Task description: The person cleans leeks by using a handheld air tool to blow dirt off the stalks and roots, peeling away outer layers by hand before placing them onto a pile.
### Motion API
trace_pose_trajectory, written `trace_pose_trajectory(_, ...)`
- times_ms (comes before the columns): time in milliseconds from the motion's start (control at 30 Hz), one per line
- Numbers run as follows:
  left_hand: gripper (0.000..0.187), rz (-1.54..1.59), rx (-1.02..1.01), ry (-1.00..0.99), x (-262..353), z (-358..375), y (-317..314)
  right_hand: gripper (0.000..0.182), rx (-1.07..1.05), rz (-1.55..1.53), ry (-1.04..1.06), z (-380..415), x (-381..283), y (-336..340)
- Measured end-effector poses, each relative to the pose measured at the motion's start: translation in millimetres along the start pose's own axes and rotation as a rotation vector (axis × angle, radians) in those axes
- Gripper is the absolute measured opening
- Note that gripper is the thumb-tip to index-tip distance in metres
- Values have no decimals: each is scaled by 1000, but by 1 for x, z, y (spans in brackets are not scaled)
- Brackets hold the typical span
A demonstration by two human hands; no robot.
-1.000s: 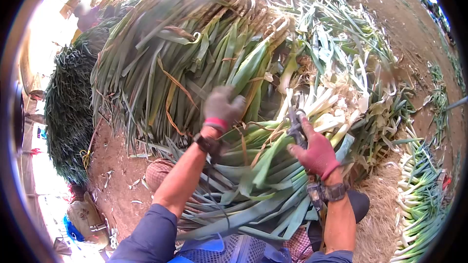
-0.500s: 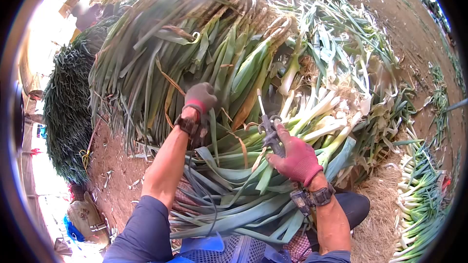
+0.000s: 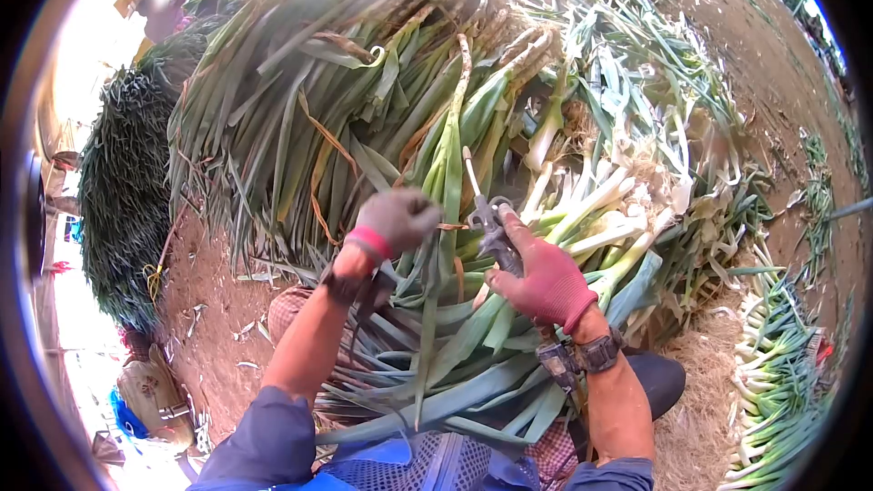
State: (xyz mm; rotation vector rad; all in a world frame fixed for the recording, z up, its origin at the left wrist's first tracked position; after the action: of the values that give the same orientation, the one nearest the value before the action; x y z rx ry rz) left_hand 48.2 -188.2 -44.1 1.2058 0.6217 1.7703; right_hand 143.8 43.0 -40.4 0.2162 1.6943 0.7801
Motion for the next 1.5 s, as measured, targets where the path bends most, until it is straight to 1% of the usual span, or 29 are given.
trace_pose_trajectory(33,40,-15,134,-14,2,-25,3,92,-40,-12,-104,-6,-11,5)
trace_pose_trajectory(100,43,-28,324,-2,9,-65,2,92,-19,-11,-107,-18,-6,5)
trace_pose_trajectory(133,43,-21,322,-2,16,-76,3,92,3,-11,-114,-22,-2,5)
trace_pose_trajectory(167,44,-27,225,90,17,-89,-2,91,-8,-48,-64,-26,-3,4)
trace_pose_trajectory(200,47,-35,128,183,16,-97,-6,91,-13,-46,-65,-31,-4,4)
trace_pose_trajectory(233,54,-29,93,210,19,-100,-6,90,-45,-37,-89,-37,-6,3)
trace_pose_trajectory(300,56,-23,110,207,15,-103,-10,90,-97,-38,-150,-50,-6,1)
trace_pose_trajectory(367,59,-15,129,200,12,-107,-13,90,-95,-22,-150,-61,1,0)
trace_pose_trajectory(433,72,11,60,212,14,-103,-12,91,-89,11,-149,-71,11,-2)
trace_pose_trajectory(467,72,14,56,214,12,-104,-14,91,-93,12,-152,-79,18,-2)
trace_pose_trajectory(567,59,60,30,193,9,-105,-15,92,-128,132,-181,-110,29,8)
trace_pose_trajectory(700,57,78,27,144,-2,-102,-20,91,-124,219,-211,-149,48,14)
trace_pose_trajectory(767,62,95,-51,148,-5,-93,-24,90,-61,289,-191,-166,56,16)
trace_pose_trajectory(800,62,95,-49,153,-9,-90,-26,90,-65,288,-188,-173,53,17)
trace_pose_trajectory(867,76,149,-7,160,-14,-85,-29,91,-61,297,-266,-180,50,20)
trace_pose_trajectory(900,75,127,-34,168,-15,-83,-30,91,-48,318,-245,-180,50,18)
trace_pose_trajectory(933,75,129,-33,168,-16,-81,-30,91,-49,320,-243,-178,51,16)
trace_pose_trajectory(1000,74,144,-28,166,-16,-77,-30,91,-159,339,-303,-165,53,6)
trace_pose_trajectory(1067,71,153,-24,152,-18,-77,-32,91,-164,363,-302,-143,44,7)
trace_pose_trajectory(1133,69,163,-21,135,-18,-75,-31,91,-150,232,-213,-114,33,5)
trace_pose_trajectory(1200,60,193,-42,104,-16,-71,-32,92,-163,167,-168,-79,24,-1)
trace_pose_trajectory(1233,60,196,-45,100,-17,-69,-36,92,-171,153,-129,-62,14,-3)
trace_pose_trajectory(1267,56,184,-14,104,-18,-67,-38,91,-182,115,-131,-44,3,-4)
trace_pose_trajectory(1300,52,173,18,109,-20,-64,-40,91,-157,95,-83,-28,-6,-6)
trace_pose_trajectory(1333,52,175,16,107,-15,-55,-36,91,-132,72,-34,-14,-14,-9)
trace_pose_trajectory(1400,53,132,15,172,-12,-40,-30,91,-147,74,-39,8,-28,-13)
trace_pose_trajectory(1467,53,151,8,169,-11,-32,-31,92,-160,74,-45,12,-40,-13)
trace_pose_trajectory(1500,54,117,26,160,-11,-29,-31,91,-181,76,-122,9,-40,-12)
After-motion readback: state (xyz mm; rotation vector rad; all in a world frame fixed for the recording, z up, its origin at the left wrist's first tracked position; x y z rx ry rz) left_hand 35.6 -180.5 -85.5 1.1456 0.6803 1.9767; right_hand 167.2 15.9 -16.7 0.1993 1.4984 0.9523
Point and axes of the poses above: each hand's wrist, its own z-axis away from the middle knuckle, its own y-axis out of the back of the hand, x = y × z, the point moved 6 cm from there along -z, towards the middle knuckle, and after that the axes turned 13 degrees about y, right-handed, at the moved point
